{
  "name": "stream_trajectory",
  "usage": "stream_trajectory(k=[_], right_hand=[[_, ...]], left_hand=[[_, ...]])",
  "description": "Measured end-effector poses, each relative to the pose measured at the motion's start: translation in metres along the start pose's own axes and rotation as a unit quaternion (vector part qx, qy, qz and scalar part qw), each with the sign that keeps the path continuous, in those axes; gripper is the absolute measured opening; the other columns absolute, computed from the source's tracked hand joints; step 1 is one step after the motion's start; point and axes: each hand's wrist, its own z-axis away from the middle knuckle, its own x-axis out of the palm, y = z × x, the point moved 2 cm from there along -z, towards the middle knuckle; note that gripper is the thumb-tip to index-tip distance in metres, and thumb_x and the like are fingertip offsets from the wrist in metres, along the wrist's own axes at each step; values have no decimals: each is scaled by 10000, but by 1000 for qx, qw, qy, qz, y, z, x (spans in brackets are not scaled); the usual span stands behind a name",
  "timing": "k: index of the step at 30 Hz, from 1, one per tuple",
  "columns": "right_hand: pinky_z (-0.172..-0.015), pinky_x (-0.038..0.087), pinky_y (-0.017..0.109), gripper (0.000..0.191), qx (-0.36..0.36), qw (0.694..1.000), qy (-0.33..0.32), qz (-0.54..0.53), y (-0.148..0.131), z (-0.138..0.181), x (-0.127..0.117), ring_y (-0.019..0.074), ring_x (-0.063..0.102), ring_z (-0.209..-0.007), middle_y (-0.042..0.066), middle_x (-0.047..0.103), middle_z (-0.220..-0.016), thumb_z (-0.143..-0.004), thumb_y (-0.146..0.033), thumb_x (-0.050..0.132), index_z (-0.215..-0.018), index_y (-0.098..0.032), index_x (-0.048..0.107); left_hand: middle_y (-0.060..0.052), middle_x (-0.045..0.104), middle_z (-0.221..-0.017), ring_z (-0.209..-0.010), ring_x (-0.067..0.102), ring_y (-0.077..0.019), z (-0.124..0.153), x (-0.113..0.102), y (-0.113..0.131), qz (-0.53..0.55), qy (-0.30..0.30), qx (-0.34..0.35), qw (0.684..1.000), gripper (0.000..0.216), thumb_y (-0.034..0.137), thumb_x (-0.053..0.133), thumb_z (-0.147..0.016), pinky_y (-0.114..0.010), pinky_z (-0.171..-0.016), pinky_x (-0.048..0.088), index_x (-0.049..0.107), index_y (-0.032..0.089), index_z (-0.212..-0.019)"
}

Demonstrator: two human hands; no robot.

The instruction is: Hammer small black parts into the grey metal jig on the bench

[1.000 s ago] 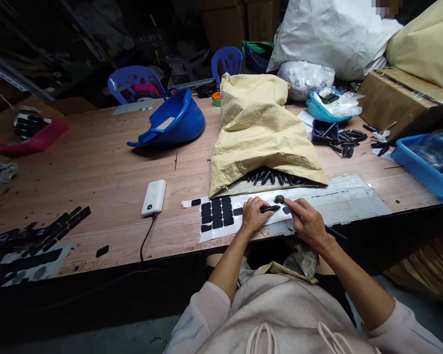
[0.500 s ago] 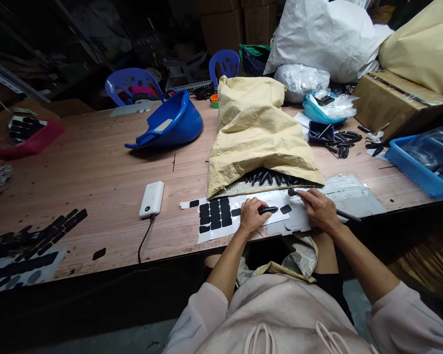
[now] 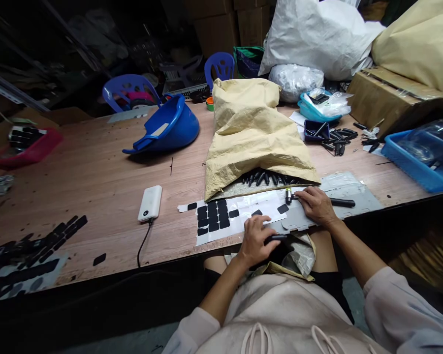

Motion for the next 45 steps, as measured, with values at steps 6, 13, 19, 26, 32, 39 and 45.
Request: stream_trajectory(k=[6, 13, 19, 26, 32, 39, 45], right_hand=[[-811, 427, 369, 260, 2, 1000, -9, 1, 0, 1, 2, 238, 551, -903, 77, 657, -952, -1005, -239, 557, -1163, -239, 763], [-818, 421, 369, 240, 5, 1000, -8, 8, -2, 0, 1, 239, 544, -910, 76, 657, -959, -1014, -242, 550, -1145, -229, 751], [-814, 422, 354, 220, -3, 1000, 4, 5, -2, 0, 1, 228, 551, -900, 69, 656, -942, -1017, -228, 564, -1135, -224, 750], [-821, 435, 361, 221, 4, 1000, 6, -2, -3, 1, 1, 232, 553, -903, 72, 666, -959, -1025, -240, 562, -1141, -226, 750], [-817, 441, 366, 228, 9, 1000, 4, 5, -3, 0, 2, 231, 559, -896, 77, 668, -949, -1034, -261, 550, -1121, -221, 757], [-815, 438, 365, 224, 19, 1000, -1, 0, -3, 0, 2, 233, 561, -907, 78, 667, -959, -1015, -252, 565, -1124, -231, 759], [-825, 453, 391, 265, 24, 1000, -15, -1, -1, 1, 3, 251, 564, -918, 90, 671, -972, -983, -248, 556, -1147, -250, 764]], left_hand=[[-106, 619, -1447, -1333, 502, -352, 38, 13, 23, -67, -8, 23, 997, 321, 378, 866, -816, -529, -1106, 403, 767, 267, -1101], [-85, 726, -1046, -1027, 595, -272, -60, -14, -9, -76, 83, -144, 983, 180, 342, 693, -969, -423, -916, 443, 777, 240, -1091], [-123, 713, -1100, -1158, 562, -323, -144, -14, -40, -164, 53, -258, 951, 187, 373, 712, -947, -450, -991, 416, 798, 218, -1008], [-137, 723, -1125, -1192, 559, -343, -156, -10, -48, -167, 22, -305, 937, 179, 359, 709, -942, -474, -1009, 400, 798, 205, -957], [-70, 718, -981, -1073, 602, -280, -121, -30, -39, -103, -4, -253, 962, 86, 321, 772, -877, -404, -954, 444, 771, 235, -865], [-41, 727, -877, -1000, 620, -263, -65, -40, -31, -79, -122, -170, 975, 94, 302, 828, -826, -394, -907, 460, 762, 240, -851], [-35, 746, -873, -884, 673, -251, -123, -55, 22, -20, -78, -137, 987, 812, 415, 891, -807, -386, -863, 515, 565, 187, -1514]])
